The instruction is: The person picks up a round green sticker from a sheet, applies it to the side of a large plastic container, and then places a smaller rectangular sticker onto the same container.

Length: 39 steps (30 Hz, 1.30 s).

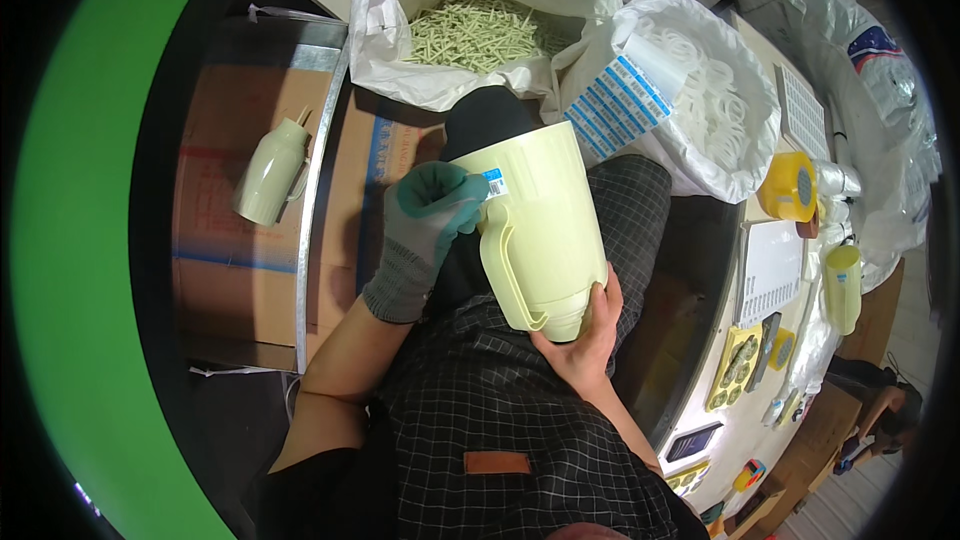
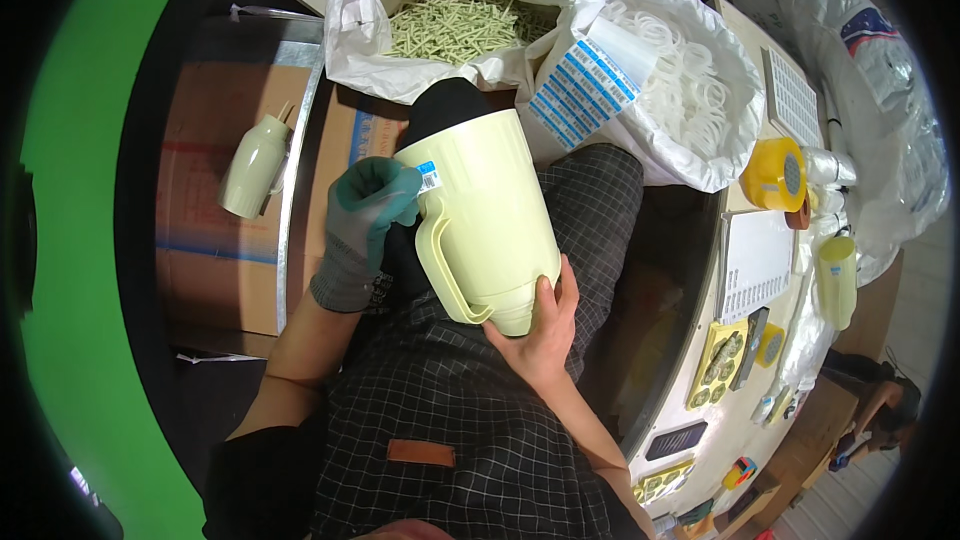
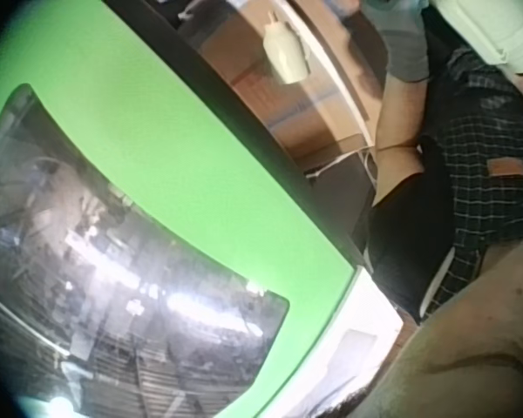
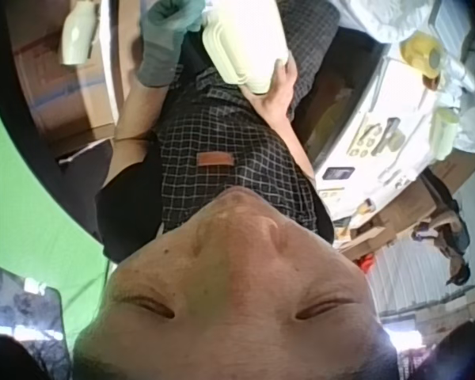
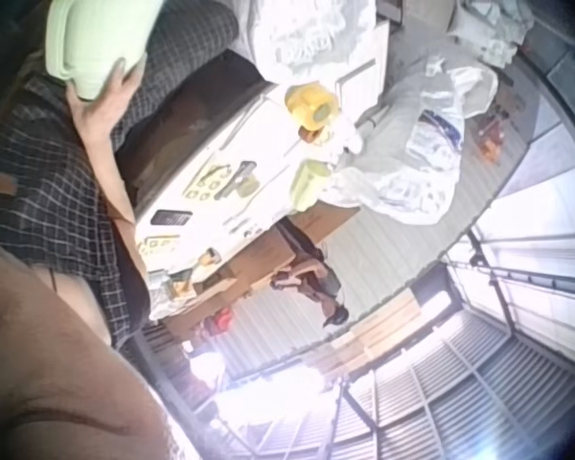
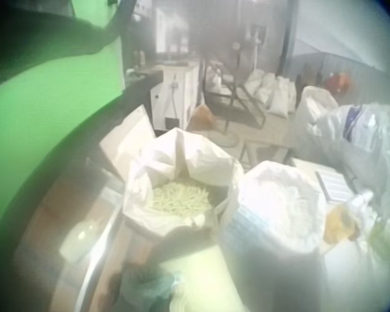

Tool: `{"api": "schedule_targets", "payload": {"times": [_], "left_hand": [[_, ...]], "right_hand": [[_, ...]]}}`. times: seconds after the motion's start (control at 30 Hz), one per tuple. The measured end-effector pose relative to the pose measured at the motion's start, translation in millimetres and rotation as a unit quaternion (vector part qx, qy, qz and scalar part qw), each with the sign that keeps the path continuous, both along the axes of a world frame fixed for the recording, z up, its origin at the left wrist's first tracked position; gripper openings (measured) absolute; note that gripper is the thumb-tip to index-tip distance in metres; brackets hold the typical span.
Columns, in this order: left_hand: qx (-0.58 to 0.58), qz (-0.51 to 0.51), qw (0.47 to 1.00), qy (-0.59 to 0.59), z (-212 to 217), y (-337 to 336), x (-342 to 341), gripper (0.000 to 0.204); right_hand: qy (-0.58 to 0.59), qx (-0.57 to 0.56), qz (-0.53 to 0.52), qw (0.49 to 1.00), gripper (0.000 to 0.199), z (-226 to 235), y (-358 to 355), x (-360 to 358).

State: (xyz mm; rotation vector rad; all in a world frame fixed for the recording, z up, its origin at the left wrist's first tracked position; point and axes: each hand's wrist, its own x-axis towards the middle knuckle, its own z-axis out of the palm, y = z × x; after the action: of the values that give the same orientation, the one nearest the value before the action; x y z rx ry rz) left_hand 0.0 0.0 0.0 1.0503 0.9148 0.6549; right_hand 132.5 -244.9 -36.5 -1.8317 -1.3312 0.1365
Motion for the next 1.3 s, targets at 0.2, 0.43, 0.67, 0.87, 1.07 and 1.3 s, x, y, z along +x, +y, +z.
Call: {"api": "schedule_targets", "payload": {"times": [0.2, 0.43, 0.67, 0.87, 1.07, 1.3], "left_hand": [[0.224, -0.012, 0.969, 0.101, -23.1, 16.7, -12.2, 0.011], [0.227, -0.055, 0.972, -0.01, -62.9, -14.1, 12.8, 0.066], [0.313, -0.439, 0.785, 0.306, -31.5, -39.9, 1.6, 0.043], [0.645, -0.272, 0.701, 0.132, -10.1, -85.9, 46.8, 0.061], [0.655, -0.328, 0.663, 0.153, -3.8, -70.2, 70.4, 0.055], [0.653, -0.494, 0.569, -0.079, 43.6, -124.3, 221.2, 0.049]], "right_hand": [[0.03, -0.028, -0.033, 0.999, 0.118, 11.3, -1.6, 6.9], [0.182, -0.03, 0.001, 0.983, 0.106, 86.9, -22.5, 82.6], [0.157, -0.088, -0.116, 0.977, 0.053, 101.3, 43.2, 115.7], [0.119, -0.008, -0.106, 0.987, 0.049, 29.3, 108.1, 109.4], [-0.08, 0.046, -0.567, 0.818, 0.023, 7.7, -129.2, 189.2], [-0.179, -0.153, -0.59, 0.772, 0.029, -20.8, -266.4, 217.3]]}}
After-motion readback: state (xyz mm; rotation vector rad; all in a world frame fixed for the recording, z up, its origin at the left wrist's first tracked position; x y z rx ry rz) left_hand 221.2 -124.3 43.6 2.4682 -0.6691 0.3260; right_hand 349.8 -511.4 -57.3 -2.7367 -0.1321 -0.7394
